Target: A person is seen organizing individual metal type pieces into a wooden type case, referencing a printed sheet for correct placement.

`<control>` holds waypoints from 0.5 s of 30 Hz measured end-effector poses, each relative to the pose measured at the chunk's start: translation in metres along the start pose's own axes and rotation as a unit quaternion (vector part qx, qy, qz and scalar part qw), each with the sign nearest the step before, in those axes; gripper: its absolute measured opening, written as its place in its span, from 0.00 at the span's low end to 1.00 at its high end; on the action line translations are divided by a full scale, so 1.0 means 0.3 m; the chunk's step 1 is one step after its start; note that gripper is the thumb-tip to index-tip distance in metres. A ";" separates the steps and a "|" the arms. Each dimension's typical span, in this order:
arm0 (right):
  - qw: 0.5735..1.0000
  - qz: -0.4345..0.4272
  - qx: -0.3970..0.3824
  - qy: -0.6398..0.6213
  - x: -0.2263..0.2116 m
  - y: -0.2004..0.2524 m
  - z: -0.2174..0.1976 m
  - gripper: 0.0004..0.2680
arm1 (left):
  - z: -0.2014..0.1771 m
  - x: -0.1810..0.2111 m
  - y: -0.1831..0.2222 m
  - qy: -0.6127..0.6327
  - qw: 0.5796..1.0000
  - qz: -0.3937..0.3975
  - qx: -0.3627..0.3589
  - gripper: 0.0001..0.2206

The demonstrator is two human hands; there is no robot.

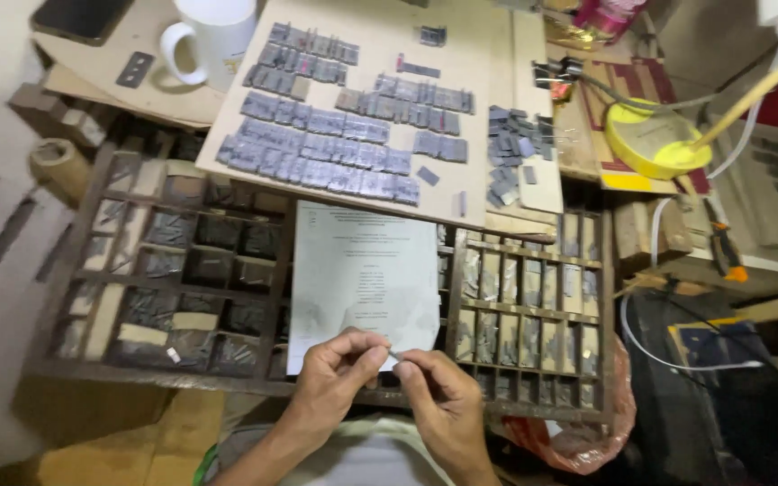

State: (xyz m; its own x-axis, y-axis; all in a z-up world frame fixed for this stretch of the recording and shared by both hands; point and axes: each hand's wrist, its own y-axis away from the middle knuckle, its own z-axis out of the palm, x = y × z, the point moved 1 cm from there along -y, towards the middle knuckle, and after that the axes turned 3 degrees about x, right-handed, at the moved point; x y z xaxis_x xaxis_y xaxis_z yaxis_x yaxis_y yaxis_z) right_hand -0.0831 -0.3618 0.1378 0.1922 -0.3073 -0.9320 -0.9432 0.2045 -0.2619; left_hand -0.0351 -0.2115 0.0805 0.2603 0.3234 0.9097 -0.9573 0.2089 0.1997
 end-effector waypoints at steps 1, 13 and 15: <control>1.000 0.001 0.014 0.013 0.022 0.006 0.008 0.06 | -0.010 0.018 0.004 0.006 1.000 -0.004 -0.018 0.07; 0.982 0.101 -0.079 0.136 0.180 0.032 -0.308 0.08 | -0.003 -0.052 0.026 -0.430 0.765 0.441 -0.191 0.18; 0.907 0.138 0.010 0.399 0.315 0.005 -0.458 0.09 | -0.033 -0.107 0.017 -0.376 0.828 0.379 -0.169 0.24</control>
State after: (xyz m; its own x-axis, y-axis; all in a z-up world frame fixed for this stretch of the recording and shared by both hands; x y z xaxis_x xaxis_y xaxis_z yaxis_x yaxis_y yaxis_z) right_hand -0.1035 -0.5183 0.0837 -0.3145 -0.8147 -0.4872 -0.9190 0.3899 -0.0588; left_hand -0.0472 -0.2117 0.0489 -0.6734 -0.1595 0.7218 -0.6865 0.4971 -0.5306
